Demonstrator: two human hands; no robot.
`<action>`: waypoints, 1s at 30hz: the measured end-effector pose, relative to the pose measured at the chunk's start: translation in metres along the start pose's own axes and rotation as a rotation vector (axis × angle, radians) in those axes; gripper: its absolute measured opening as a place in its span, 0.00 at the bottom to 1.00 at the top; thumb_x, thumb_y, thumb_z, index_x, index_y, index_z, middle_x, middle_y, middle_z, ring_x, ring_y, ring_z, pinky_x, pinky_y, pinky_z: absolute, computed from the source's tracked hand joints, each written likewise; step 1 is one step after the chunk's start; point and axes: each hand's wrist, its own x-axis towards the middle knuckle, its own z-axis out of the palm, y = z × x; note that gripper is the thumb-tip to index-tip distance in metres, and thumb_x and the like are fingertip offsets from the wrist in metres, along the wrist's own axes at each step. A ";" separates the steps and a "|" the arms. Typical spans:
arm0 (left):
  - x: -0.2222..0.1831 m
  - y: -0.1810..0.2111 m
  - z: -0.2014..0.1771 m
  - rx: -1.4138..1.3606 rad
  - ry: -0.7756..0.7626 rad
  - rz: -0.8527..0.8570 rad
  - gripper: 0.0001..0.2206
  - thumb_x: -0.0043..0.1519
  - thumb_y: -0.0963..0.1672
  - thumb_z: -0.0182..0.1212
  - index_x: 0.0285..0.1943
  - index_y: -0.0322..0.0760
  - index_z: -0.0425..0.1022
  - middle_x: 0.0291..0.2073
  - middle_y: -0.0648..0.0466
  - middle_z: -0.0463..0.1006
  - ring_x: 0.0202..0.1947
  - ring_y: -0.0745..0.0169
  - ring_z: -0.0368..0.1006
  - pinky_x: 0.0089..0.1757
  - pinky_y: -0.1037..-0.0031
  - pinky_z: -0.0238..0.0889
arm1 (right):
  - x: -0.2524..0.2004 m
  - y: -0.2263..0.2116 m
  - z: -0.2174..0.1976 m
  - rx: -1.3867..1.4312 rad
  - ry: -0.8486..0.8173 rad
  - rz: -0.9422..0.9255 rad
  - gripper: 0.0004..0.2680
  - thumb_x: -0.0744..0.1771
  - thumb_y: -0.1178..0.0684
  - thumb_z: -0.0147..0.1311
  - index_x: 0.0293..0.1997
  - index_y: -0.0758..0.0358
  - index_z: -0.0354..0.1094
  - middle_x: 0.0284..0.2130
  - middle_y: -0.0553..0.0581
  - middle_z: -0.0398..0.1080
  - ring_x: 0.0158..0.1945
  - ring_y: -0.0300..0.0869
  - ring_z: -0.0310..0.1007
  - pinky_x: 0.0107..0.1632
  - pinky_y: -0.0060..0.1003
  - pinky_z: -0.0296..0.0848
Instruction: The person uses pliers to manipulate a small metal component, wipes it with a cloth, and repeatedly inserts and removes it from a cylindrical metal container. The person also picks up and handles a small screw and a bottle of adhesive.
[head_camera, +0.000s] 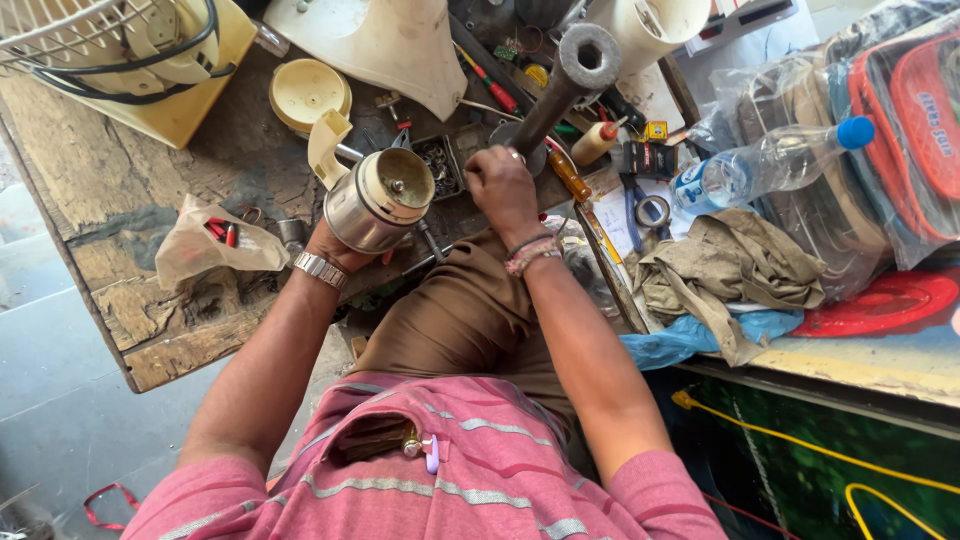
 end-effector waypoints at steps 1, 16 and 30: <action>-0.002 0.001 0.000 0.064 -0.091 0.013 0.19 0.70 0.49 0.50 0.67 0.37 0.68 0.51 0.43 0.80 0.43 0.50 0.82 0.33 0.63 0.80 | 0.000 -0.008 -0.004 0.147 0.011 0.072 0.04 0.64 0.57 0.67 0.38 0.60 0.76 0.35 0.55 0.76 0.42 0.48 0.78 0.48 0.40 0.75; 0.003 -0.005 -0.007 0.257 -0.320 0.002 0.18 0.70 0.47 0.58 0.66 0.33 0.71 0.43 0.44 0.82 0.33 0.56 0.81 0.22 0.74 0.72 | 0.010 -0.092 -0.057 0.316 -0.162 -0.094 0.06 0.63 0.57 0.66 0.41 0.59 0.80 0.33 0.54 0.76 0.41 0.48 0.73 0.46 0.40 0.72; 0.015 0.000 -0.022 0.075 -0.251 0.012 0.19 0.70 0.48 0.55 0.67 0.38 0.70 0.57 0.44 0.79 0.53 0.50 0.79 0.43 0.62 0.79 | -0.003 -0.028 -0.007 0.362 0.095 0.166 0.05 0.64 0.60 0.64 0.41 0.63 0.77 0.34 0.58 0.76 0.38 0.48 0.78 0.43 0.38 0.75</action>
